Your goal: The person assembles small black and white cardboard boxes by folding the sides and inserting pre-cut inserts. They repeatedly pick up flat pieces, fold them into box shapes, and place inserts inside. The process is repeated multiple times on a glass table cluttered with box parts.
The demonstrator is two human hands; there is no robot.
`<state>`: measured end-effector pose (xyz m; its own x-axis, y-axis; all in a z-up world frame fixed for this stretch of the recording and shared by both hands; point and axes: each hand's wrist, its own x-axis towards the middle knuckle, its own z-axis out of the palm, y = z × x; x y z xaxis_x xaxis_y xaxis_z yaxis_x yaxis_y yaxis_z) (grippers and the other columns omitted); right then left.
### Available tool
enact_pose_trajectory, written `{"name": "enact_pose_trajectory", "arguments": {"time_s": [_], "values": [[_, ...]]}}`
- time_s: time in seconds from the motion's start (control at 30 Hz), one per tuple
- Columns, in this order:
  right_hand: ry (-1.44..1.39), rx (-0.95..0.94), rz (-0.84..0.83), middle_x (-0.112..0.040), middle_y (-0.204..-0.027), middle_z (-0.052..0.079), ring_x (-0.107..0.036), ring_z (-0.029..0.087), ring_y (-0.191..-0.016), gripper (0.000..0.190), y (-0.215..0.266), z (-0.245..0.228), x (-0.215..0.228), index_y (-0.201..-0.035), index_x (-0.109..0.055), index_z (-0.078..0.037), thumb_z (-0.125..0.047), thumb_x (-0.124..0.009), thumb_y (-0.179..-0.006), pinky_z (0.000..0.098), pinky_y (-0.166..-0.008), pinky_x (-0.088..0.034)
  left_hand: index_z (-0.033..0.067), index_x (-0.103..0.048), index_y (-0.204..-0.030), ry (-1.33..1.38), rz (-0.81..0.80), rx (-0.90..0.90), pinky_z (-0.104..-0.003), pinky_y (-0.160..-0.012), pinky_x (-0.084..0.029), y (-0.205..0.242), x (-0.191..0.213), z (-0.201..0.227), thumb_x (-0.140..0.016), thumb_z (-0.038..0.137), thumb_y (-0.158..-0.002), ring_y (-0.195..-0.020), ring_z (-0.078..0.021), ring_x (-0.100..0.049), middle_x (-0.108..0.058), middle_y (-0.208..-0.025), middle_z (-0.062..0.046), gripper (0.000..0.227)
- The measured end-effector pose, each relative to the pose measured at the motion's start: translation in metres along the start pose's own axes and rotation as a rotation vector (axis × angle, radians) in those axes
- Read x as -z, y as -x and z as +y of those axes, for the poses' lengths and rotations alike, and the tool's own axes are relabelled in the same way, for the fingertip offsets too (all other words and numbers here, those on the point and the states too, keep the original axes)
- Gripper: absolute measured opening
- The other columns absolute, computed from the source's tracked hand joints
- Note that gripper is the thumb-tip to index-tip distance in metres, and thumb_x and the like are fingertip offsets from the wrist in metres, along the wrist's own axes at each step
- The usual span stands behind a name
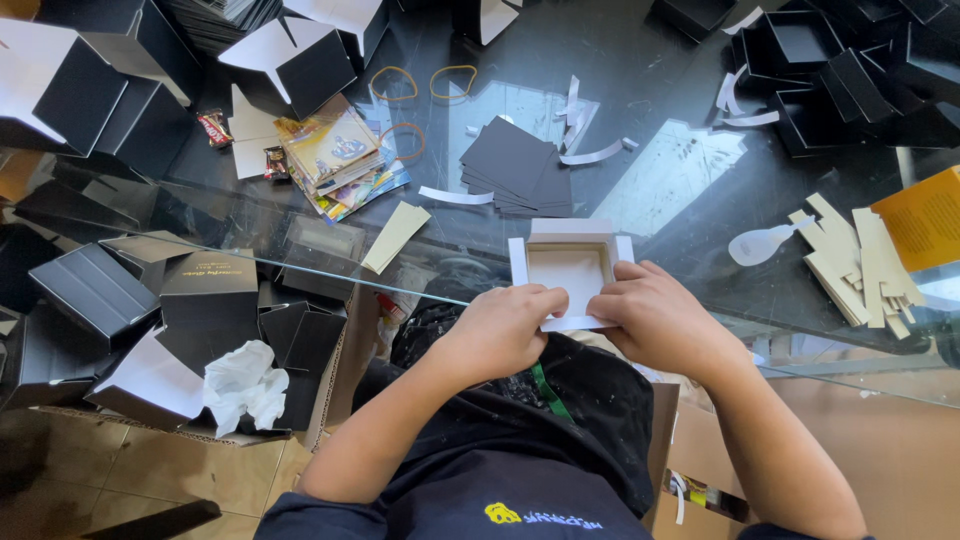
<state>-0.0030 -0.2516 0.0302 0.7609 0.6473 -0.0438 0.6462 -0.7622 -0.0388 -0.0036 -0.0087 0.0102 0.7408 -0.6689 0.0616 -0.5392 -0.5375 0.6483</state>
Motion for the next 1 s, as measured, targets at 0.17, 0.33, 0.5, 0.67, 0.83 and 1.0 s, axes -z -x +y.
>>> {"name": "enact_pose_trajectory", "arguments": {"time_s": [0.17, 0.33, 0.5, 0.67, 0.83, 1.0], "values": [[-0.022, -0.061, 0.020, -0.065, -0.070, 0.000, -0.057, 0.024, -0.086, 0.015, 0.003, 0.002, -0.007, -0.075, -0.059, -0.020, -0.021, -0.071, -0.082, 0.0376, -0.078, -0.046, 0.0122, -0.059, -0.106, -0.026, 0.005, -0.009, -0.053, -0.077, -0.057, 0.000, -0.001, -0.001, -0.056, 0.003, -0.084, -0.089, -0.0473, -0.070, -0.069, -0.099, -0.014, 0.024], [-0.063, -0.059, 0.034, -0.064, -0.067, -0.001, -0.056, 0.024, -0.083, 0.017, 0.005, 0.008, -0.011, -0.076, -0.056, -0.022, -0.017, -0.072, -0.082, 0.0366, -0.078, -0.045, 0.0128, -0.058, -0.100, -0.011, -0.005, -0.016, -0.051, -0.075, -0.056, 0.001, 0.000, -0.003, -0.056, 0.002, -0.084, -0.086, -0.0454, -0.070, -0.068, -0.094, -0.012, 0.020], [-0.256, -0.079, 0.141, -0.072, -0.084, 0.002, -0.060, 0.028, -0.087, 0.011, 0.011, 0.008, -0.006, -0.081, -0.066, -0.016, -0.013, -0.076, -0.081, 0.0387, -0.083, -0.051, 0.0127, -0.055, -0.087, -0.002, 0.070, 0.005, -0.049, -0.069, -0.055, 0.003, -0.007, -0.007, -0.055, 0.006, -0.084, -0.084, -0.0446, -0.069, -0.065, -0.088, -0.011, 0.007], [-0.252, -0.039, 0.163, -0.067, -0.081, 0.003, -0.056, 0.029, -0.084, 0.018, 0.012, 0.007, -0.006, -0.078, -0.059, -0.015, -0.014, -0.077, -0.080, 0.0376, -0.081, -0.050, 0.0131, -0.050, -0.077, -0.027, 0.035, 0.055, -0.049, -0.067, -0.053, -0.002, -0.002, -0.001, -0.055, 0.007, -0.083, -0.083, -0.0439, -0.067, -0.063, -0.081, -0.009, 0.010], [-0.376, -0.070, 0.177, -0.066, -0.077, 0.004, -0.060, 0.030, -0.083, 0.017, 0.012, 0.010, -0.007, -0.082, -0.062, -0.016, -0.011, -0.077, -0.078, 0.0397, -0.081, -0.052, 0.0134, -0.051, -0.075, 0.000, 0.024, 0.071, -0.048, -0.066, -0.052, -0.003, 0.005, 0.001, -0.060, 0.012, -0.082, -0.080, -0.0425, -0.068, -0.063, -0.077, -0.008, 0.011], [-0.489, -0.127, 0.169, -0.065, -0.070, 0.009, -0.063, 0.031, -0.075, 0.021, 0.007, 0.005, 0.009, -0.089, -0.062, -0.010, -0.012, -0.080, -0.077, 0.0430, -0.075, -0.054, 0.0078, -0.061, -0.105, 0.125, 0.011, 0.051, -0.058, -0.074, -0.054, 0.002, 0.014, 0.006, -0.057, 0.015, -0.090, -0.089, -0.0522, -0.067, -0.068, -0.084, -0.020, 0.018]]}}
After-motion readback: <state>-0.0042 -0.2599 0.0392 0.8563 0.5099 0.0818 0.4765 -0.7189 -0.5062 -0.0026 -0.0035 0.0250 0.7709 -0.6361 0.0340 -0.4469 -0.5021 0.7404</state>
